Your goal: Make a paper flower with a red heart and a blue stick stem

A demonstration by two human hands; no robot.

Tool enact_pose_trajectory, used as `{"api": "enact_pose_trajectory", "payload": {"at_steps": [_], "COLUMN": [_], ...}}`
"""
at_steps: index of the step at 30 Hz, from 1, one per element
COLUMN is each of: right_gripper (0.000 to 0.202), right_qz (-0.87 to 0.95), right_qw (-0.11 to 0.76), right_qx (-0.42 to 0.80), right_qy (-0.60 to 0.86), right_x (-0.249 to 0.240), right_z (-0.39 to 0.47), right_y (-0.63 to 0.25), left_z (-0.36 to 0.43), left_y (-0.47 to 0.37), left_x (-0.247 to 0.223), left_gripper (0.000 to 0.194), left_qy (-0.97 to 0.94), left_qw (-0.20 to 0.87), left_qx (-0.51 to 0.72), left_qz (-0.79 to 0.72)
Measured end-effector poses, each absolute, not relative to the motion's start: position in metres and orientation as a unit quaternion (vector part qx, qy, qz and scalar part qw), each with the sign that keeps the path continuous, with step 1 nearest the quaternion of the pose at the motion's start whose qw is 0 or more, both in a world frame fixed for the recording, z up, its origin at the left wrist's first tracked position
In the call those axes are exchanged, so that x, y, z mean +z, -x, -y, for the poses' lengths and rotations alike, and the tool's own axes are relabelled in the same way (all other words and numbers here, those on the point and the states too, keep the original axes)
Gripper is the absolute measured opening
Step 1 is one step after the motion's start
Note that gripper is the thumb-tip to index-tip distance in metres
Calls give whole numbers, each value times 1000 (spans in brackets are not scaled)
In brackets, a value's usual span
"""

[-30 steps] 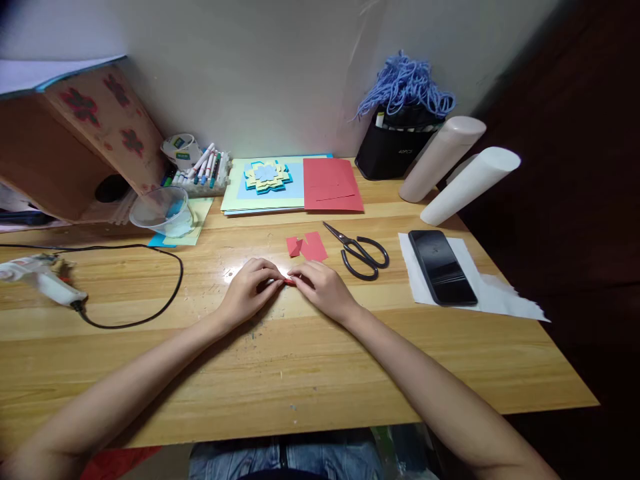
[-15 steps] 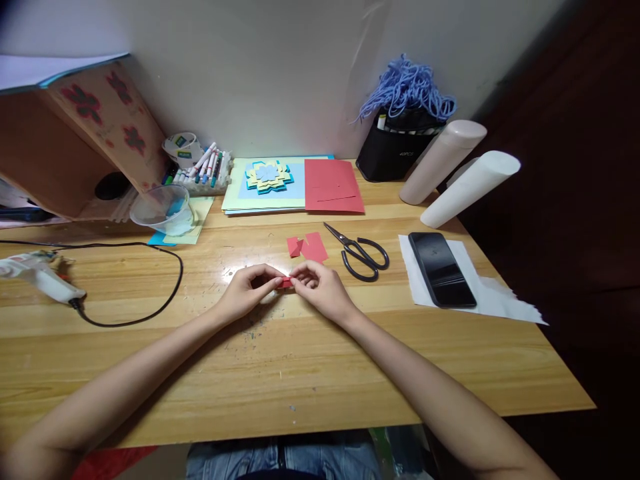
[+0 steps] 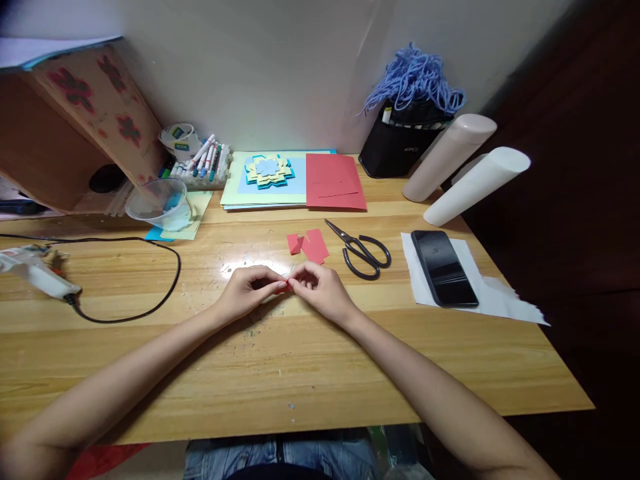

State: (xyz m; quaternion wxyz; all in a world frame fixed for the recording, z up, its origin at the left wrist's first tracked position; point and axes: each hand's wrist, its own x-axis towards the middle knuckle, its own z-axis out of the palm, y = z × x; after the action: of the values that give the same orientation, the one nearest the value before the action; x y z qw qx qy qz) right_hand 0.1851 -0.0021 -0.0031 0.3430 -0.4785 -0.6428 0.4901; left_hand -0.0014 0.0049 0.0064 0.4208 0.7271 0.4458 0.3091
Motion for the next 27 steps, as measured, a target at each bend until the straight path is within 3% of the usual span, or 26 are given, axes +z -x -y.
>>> {"api": "enact_pose_trajectory", "payload": {"at_steps": [6,27], "right_gripper": [17,17], "right_qz": [642,619], "right_qw": [338,341], "right_qx": [494,532], "right_qy": [480,467], "right_x": [-2,0], "right_z": [3,4], "right_y": [-185,-183], "left_z": [-4,-10], "left_y": [1,4], "left_x": [7,12], "left_gripper": [22,24], "left_qy": [-745,-653], "left_qw": [398,547], "left_qx": [293,285], "left_qz": [-447,-439]}}
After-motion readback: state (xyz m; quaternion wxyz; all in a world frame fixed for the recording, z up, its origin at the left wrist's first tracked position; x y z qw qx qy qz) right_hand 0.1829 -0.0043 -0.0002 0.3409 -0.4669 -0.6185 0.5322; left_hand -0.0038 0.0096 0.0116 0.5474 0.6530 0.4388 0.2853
